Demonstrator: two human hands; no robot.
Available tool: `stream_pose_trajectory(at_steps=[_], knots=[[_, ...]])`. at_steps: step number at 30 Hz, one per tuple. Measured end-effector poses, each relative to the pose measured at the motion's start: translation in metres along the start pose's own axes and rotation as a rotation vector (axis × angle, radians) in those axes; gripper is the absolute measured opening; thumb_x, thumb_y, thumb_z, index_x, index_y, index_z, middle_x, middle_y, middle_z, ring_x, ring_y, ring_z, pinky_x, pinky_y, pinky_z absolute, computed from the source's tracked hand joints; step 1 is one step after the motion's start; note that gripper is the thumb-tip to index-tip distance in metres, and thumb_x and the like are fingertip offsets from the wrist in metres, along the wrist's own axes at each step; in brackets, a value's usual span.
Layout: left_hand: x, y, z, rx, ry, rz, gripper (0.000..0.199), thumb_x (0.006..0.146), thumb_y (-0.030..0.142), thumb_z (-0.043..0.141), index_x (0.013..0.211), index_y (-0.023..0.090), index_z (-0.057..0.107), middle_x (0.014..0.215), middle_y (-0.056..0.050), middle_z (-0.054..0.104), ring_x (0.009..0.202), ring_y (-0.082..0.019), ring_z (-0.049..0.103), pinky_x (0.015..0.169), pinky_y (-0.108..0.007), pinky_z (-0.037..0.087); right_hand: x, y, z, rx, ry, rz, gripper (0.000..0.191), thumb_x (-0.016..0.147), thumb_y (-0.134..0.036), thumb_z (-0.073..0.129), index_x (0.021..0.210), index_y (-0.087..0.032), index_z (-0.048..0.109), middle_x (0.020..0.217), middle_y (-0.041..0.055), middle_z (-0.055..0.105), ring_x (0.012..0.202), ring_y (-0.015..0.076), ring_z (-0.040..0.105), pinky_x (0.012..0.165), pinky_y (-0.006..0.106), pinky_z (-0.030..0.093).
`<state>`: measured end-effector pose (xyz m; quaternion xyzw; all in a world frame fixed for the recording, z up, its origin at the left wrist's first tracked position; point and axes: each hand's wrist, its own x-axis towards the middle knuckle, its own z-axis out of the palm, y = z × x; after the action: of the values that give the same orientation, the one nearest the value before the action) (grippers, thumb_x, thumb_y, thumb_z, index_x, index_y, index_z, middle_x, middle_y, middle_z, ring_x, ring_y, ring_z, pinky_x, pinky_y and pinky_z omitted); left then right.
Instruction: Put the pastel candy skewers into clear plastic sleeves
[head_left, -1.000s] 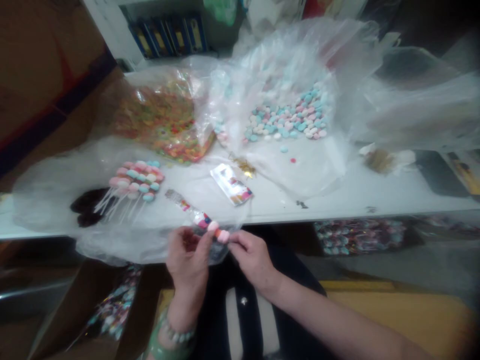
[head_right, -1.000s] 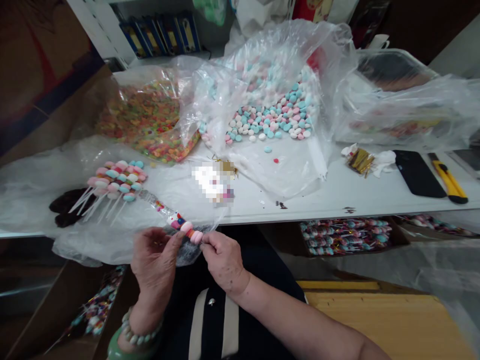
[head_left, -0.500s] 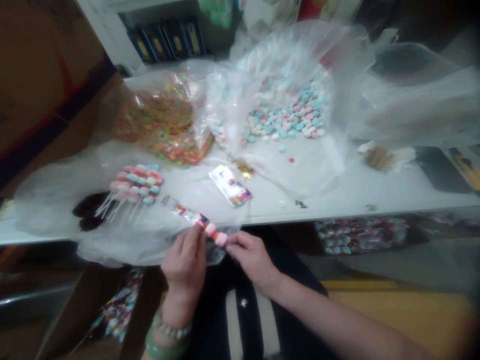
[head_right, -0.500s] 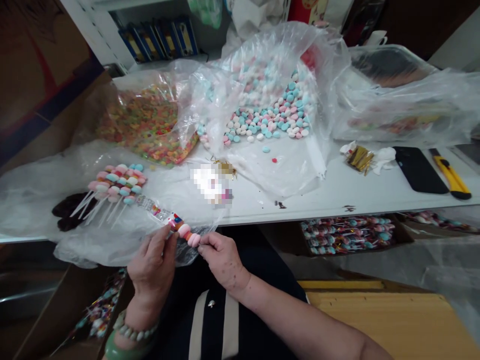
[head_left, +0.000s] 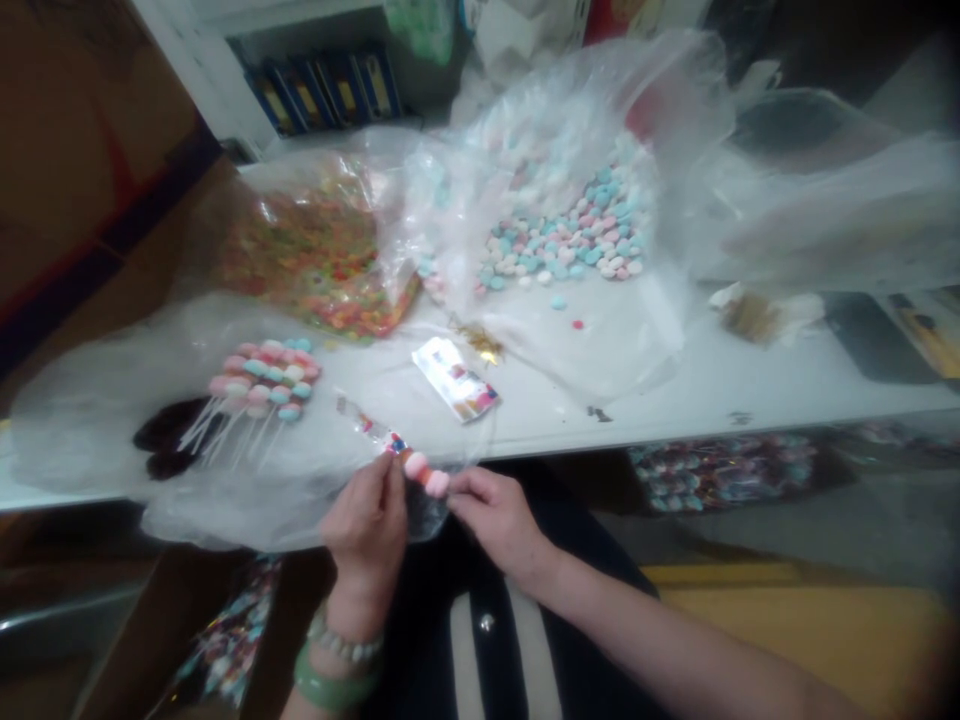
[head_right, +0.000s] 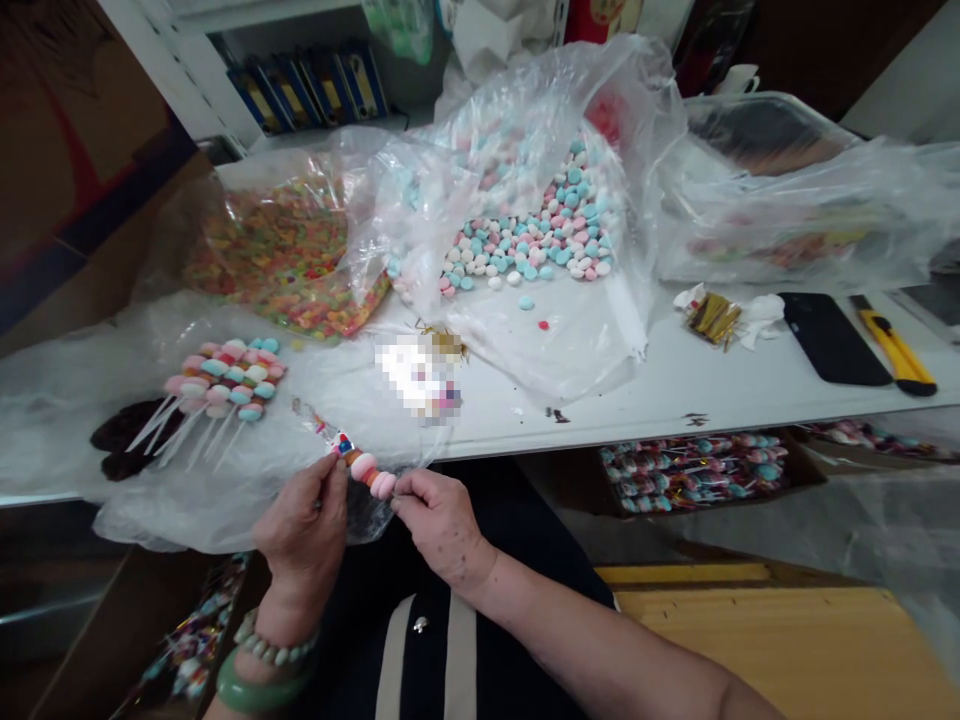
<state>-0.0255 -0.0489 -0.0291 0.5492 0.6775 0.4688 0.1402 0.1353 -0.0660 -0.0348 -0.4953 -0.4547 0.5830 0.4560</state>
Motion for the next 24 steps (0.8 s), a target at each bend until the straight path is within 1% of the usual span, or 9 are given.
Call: stream_pose_trajectory(at_steps=[4,7,13,16,18,20,21,22,24], knots=[[0.002,-0.002,0.001,0.121,0.004,0.065,0.007,0.078,0.023,0.073,0.085,0.023,0.076,0.078,-0.007,0.068,0.073,-0.022,0.056,0.075,-0.029,0.039,0.004,0.0,-0.002,-0.072,0.026,-0.045,0.012,0.08,-0.021,0.059,0.07,-0.02,0.067,0.075,-0.0004,0.069,0.071,0.0152,0.062,0.069,0.025,0.046],[0.002,0.001,0.002,0.132,-0.059,0.093,0.004,0.08,0.02,0.07,0.077,0.023,0.073,0.07,-0.005,0.063,0.068,-0.021,0.052,0.069,-0.028,0.036,0.007,-0.002,-0.004,-0.184,0.021,-0.095,0.015,0.082,-0.018,0.058,0.07,-0.02,0.067,0.072,-0.0008,0.068,0.069,0.0147,0.062,0.068,0.024,0.045],[0.001,0.007,0.0,-0.033,-0.174,0.009,0.004,0.079,0.023,0.073,0.075,0.023,0.071,0.07,-0.003,0.062,0.067,-0.019,0.051,0.07,-0.027,0.038,0.004,0.0,-0.004,-0.54,-0.002,-0.337,0.024,0.09,-0.017,0.048,0.087,-0.02,0.072,0.081,0.0046,0.072,0.072,0.0161,0.064,0.069,0.026,0.045],[0.002,0.005,-0.002,-0.125,-0.194,-0.054,0.007,0.083,0.03,0.069,0.079,0.024,0.071,0.078,-0.003,0.064,0.075,-0.019,0.055,0.076,-0.028,0.041,0.001,0.002,0.001,-0.503,-0.006,-0.379,0.026,0.091,-0.018,0.046,0.095,-0.019,0.072,0.088,0.006,0.073,0.079,0.0167,0.066,0.075,0.026,0.046],[0.004,0.004,-0.001,-0.172,-0.141,-0.045,0.009,0.082,0.032,0.071,0.078,0.024,0.072,0.09,-0.003,0.064,0.091,-0.02,0.057,0.087,-0.029,0.042,0.003,0.001,0.004,-0.331,0.016,-0.29,0.021,0.088,-0.019,0.051,0.09,-0.02,0.071,0.089,0.0045,0.073,0.08,0.016,0.065,0.076,0.026,0.047],[0.006,0.003,0.001,-0.273,-0.075,-0.07,0.01,0.078,0.032,0.075,0.077,0.023,0.072,0.109,-0.004,0.062,0.108,-0.021,0.055,0.098,-0.031,0.039,0.006,-0.002,0.006,-0.115,0.013,-0.118,0.013,0.081,-0.02,0.056,0.078,-0.019,0.068,0.075,0.0012,0.068,0.069,0.0141,0.06,0.068,0.025,0.046],[0.007,0.003,0.002,-0.369,-0.045,-0.126,0.011,0.077,0.032,0.076,0.077,0.023,0.071,0.117,-0.004,0.06,0.111,-0.021,0.055,0.1,-0.032,0.039,0.009,-0.004,0.007,0.002,-0.004,-0.012,0.01,0.078,-0.021,0.057,0.074,-0.019,0.066,0.067,-0.0009,0.063,0.061,0.0126,0.055,0.061,0.024,0.043],[0.009,0.004,0.003,-0.493,-0.014,-0.207,0.013,0.077,0.033,0.076,0.079,0.022,0.07,0.123,-0.004,0.059,0.109,-0.021,0.057,0.099,-0.033,0.042,0.011,-0.007,0.007,0.118,-0.029,0.094,0.007,0.075,-0.022,0.058,0.071,-0.019,0.064,0.061,-0.0028,0.057,0.055,0.0109,0.049,0.055,0.023,0.039],[0.017,0.004,0.002,-0.743,0.081,-0.378,0.019,0.075,0.033,0.077,0.078,0.021,0.064,0.119,-0.002,0.062,0.093,-0.018,0.063,0.091,-0.037,0.049,0.016,-0.013,0.008,0.316,-0.073,0.25,0.006,0.071,-0.024,0.061,0.071,-0.018,0.062,0.055,-0.0052,0.05,0.048,0.0082,0.039,0.046,0.021,0.03]])
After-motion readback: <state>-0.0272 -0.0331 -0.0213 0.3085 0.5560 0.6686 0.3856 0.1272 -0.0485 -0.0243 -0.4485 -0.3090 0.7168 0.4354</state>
